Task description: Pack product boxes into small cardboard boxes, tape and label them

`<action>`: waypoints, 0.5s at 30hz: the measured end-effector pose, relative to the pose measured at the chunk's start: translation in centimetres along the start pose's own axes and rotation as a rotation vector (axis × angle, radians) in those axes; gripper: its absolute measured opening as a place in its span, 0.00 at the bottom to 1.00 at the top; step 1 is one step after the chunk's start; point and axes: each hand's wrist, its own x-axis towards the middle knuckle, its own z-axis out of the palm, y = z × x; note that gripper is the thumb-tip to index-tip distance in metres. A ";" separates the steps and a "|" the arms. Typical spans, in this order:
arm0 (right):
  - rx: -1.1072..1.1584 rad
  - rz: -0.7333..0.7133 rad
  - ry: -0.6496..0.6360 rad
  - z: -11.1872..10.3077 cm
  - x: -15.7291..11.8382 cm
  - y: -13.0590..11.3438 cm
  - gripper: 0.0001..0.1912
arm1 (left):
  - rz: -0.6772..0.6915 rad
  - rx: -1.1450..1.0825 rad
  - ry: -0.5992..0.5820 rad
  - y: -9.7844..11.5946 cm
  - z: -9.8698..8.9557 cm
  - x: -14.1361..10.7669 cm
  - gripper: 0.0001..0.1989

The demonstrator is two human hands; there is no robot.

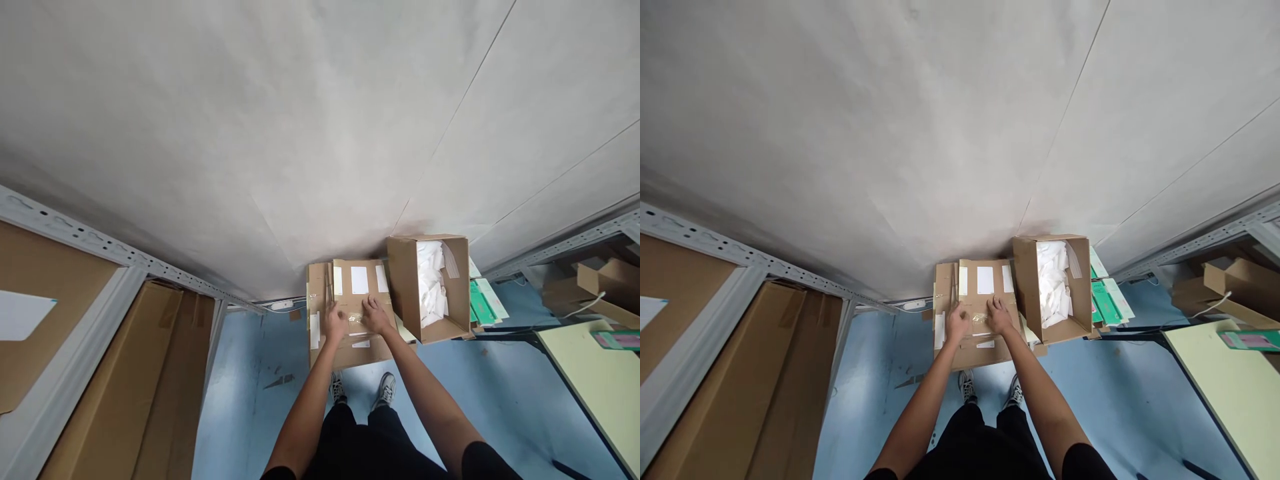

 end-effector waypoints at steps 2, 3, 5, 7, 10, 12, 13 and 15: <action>-0.005 0.011 0.004 0.1 -0.1 -0.1 0.38 | 0.000 -0.007 -0.028 0.0 0.1 -0.4 0.31; -0.003 0.011 0.006 0.2 -0.1 -0.2 0.38 | 0.001 -0.016 -0.035 0.0 0.2 -0.6 0.31; 0.013 0.004 0.005 0.5 -0.1 -0.3 0.38 | 0.002 -0.058 -0.028 -0.3 0.3 -1.1 0.32; 0.034 0.004 -0.002 0.7 -0.1 -0.4 0.39 | 0.007 -0.121 -0.002 -0.6 0.2 -1.7 0.31; 0.060 0.006 -0.005 0.8 -0.2 -0.5 0.40 | 0.030 -0.216 0.002 -0.6 0.2 -2.6 0.32; 0.094 -0.005 -0.001 0.5 -0.4 -0.4 0.41 | 0.052 -0.292 -0.032 -0.5 0.2 -3.1 0.33; 0.122 -0.017 0.002 0.4 -0.5 -0.2 0.41 | 0.052 -0.345 -0.047 -0.4 0.1 -3.3 0.33; 0.196 -0.055 0.034 -0.1 -0.8 0.1 0.41 | 0.009 -0.495 -0.078 -0.6 -0.3 -3.5 0.34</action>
